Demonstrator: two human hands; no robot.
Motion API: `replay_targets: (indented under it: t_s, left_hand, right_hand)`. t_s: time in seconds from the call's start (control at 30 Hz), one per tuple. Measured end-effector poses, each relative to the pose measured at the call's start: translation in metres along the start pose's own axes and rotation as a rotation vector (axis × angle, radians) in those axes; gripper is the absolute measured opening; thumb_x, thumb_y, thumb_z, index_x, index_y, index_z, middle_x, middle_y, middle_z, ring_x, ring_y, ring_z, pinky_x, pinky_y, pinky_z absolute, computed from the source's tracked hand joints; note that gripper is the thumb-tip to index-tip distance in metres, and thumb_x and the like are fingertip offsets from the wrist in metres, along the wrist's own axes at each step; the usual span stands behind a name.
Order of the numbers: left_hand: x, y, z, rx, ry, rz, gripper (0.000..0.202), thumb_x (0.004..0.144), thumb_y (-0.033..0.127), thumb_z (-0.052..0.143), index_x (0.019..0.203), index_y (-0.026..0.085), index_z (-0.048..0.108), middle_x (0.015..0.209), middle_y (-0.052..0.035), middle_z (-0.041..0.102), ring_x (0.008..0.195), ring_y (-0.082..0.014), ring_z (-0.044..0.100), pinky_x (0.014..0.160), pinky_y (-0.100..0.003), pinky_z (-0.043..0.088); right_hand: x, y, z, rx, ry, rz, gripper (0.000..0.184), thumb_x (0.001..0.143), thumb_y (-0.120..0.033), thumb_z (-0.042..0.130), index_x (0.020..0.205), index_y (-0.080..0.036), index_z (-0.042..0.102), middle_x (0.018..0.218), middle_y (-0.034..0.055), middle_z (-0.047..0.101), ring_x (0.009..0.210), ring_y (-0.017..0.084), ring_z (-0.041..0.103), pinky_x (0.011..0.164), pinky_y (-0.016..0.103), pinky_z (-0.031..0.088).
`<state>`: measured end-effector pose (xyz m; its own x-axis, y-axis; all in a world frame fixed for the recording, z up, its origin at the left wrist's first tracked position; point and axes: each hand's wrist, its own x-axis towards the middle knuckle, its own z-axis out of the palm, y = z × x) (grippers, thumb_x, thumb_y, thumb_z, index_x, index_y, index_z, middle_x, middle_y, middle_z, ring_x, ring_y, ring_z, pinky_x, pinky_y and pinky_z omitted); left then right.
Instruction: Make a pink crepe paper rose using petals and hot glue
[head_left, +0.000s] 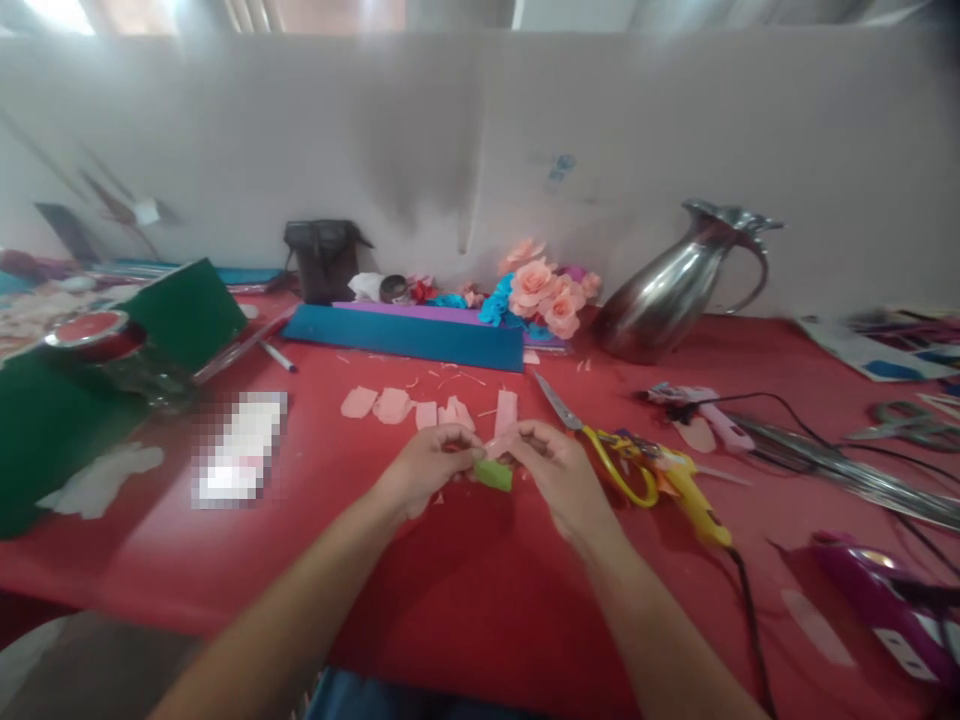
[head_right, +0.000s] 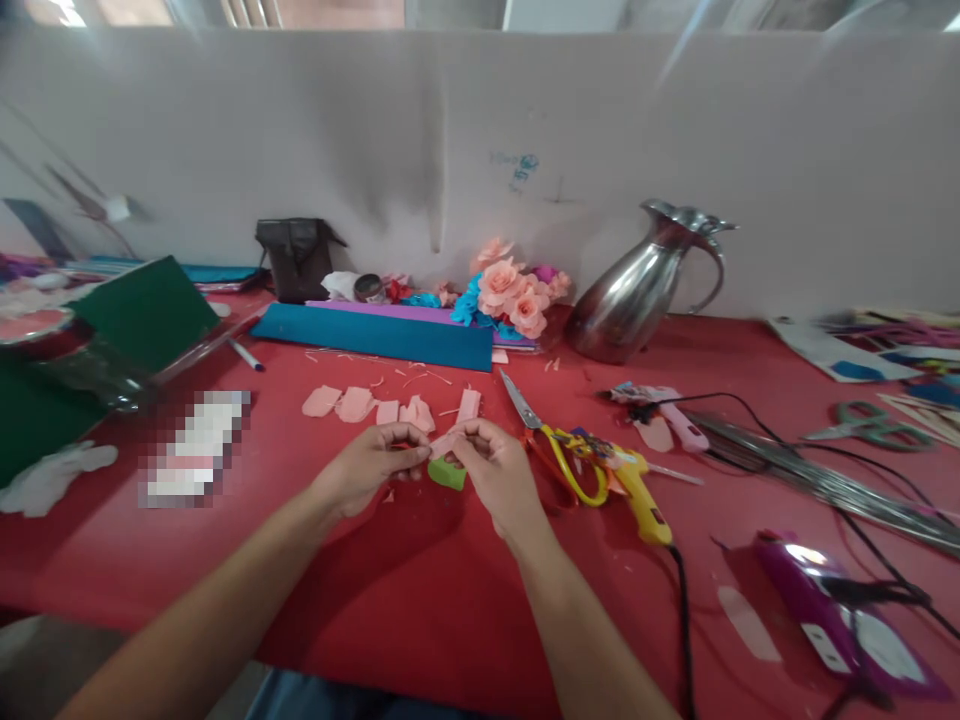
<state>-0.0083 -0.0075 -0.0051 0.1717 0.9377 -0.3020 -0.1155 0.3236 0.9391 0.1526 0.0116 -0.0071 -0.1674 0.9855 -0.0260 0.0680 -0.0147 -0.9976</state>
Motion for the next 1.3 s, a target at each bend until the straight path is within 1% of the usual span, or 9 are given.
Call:
replay_targets:
  t_s: [0.23, 0.47, 0.63, 0.73, 0.8, 0.87, 0.93, 1.17, 1.3]
  left_hand:
    - [0.003, -0.003, -0.001, 0.009, 0.016, 0.011, 0.012, 0.070, 0.025, 0.064, 0.072, 0.015, 0.059, 0.062, -0.0001, 0.056, 0.055, -0.0089, 0.049, 0.056, -0.023, 0.037]
    - [0.011, -0.010, -0.001, -0.042, 0.062, 0.053, 0.004, 0.069, 0.015, 0.062, 0.069, 0.015, 0.058, 0.058, 0.0017, 0.053, 0.052, -0.0076, 0.049, 0.054, -0.021, 0.036]
    - [0.009, -0.005, -0.002, -0.061, 0.039, 0.037, 0.003, 0.069, 0.012, 0.061, 0.068, 0.014, 0.058, 0.062, -0.0001, 0.058, 0.051, -0.0070, 0.049, 0.054, -0.021, 0.037]
    - [0.005, -0.002, -0.002, -0.044, 0.031, 0.039, 0.004, 0.068, 0.011, 0.060, 0.068, 0.013, 0.058, 0.061, 0.0012, 0.057, 0.051, -0.0060, 0.048, 0.053, -0.020, 0.035]
    - [0.004, -0.001, -0.003, -0.070, 0.021, 0.011, 0.004, 0.069, 0.014, 0.061, 0.071, 0.014, 0.057, 0.060, 0.0015, 0.057, 0.049, -0.0059, 0.048, 0.051, -0.019, 0.034]
    - [0.004, -0.001, -0.004, -0.188, -0.005, -0.015, 0.011, 0.074, 0.024, 0.060, 0.073, 0.015, 0.055, 0.062, 0.0008, 0.059, 0.049, -0.0059, 0.049, 0.050, -0.019, 0.033]
    - [0.004, -0.001, -0.005, -0.255, -0.038, -0.087, 0.016, 0.076, 0.029, 0.061, 0.073, 0.014, 0.055, 0.063, -0.0009, 0.060, 0.049, -0.0062, 0.050, 0.047, -0.018, 0.031]
    - [0.007, -0.001, -0.008, -0.342, -0.052, -0.231, 0.019, 0.065, 0.024, 0.073, 0.067, 0.012, 0.058, 0.054, 0.0005, 0.054, 0.047, -0.0062, 0.048, 0.043, -0.018, 0.028]
    - [0.007, -0.001, -0.010, -0.343, -0.059, -0.257, 0.015, 0.066, 0.022, 0.071, 0.066, 0.012, 0.060, 0.052, -0.0007, 0.055, 0.046, -0.0075, 0.049, 0.042, -0.019, 0.031]
  right_hand:
    - [0.002, 0.001, -0.001, -0.046, -0.007, 0.006, 0.017, 0.073, -0.035, 0.065, 0.072, -0.019, 0.063, 0.069, 0.0013, 0.065, 0.065, 0.015, 0.059, 0.065, 0.028, 0.045]
    - [0.007, 0.005, -0.002, -0.086, 0.005, 0.016, 0.022, 0.070, -0.040, 0.068, 0.076, -0.019, 0.065, 0.072, 0.0029, 0.067, 0.068, 0.018, 0.060, 0.067, 0.029, 0.045]
    - [0.007, 0.004, -0.001, -0.047, -0.009, 0.057, 0.021, 0.069, -0.039, 0.069, 0.075, -0.019, 0.065, 0.072, 0.0035, 0.067, 0.069, 0.018, 0.059, 0.068, 0.029, 0.045]
    - [0.004, 0.001, 0.001, -0.036, -0.014, 0.039, 0.018, 0.070, -0.036, 0.068, 0.072, -0.018, 0.065, 0.072, 0.0033, 0.066, 0.069, 0.016, 0.058, 0.068, 0.027, 0.044]
    - [0.003, 0.000, 0.003, -0.013, -0.018, 0.021, 0.018, 0.071, -0.035, 0.066, 0.072, -0.018, 0.063, 0.069, 0.0023, 0.065, 0.066, 0.015, 0.056, 0.067, 0.027, 0.043]
    - [0.002, 0.001, 0.003, 0.007, -0.024, 0.008, 0.018, 0.072, -0.035, 0.065, 0.074, -0.017, 0.062, 0.069, 0.0019, 0.064, 0.065, 0.015, 0.056, 0.067, 0.027, 0.044]
    - [0.002, 0.002, 0.003, 0.002, -0.014, -0.011, 0.017, 0.073, -0.035, 0.064, 0.074, -0.018, 0.061, 0.068, 0.0014, 0.063, 0.064, 0.014, 0.056, 0.065, 0.026, 0.044]
    - [-0.001, 0.001, 0.000, 0.002, -0.069, -0.075, 0.012, 0.077, -0.030, 0.062, 0.076, -0.019, 0.061, 0.071, 0.0002, 0.065, 0.066, 0.013, 0.057, 0.065, 0.025, 0.045]
    - [-0.002, -0.001, -0.001, 0.022, -0.119, -0.085, 0.012, 0.079, -0.031, 0.061, 0.078, -0.019, 0.060, 0.074, 0.0015, 0.067, 0.068, 0.013, 0.059, 0.068, 0.026, 0.046]
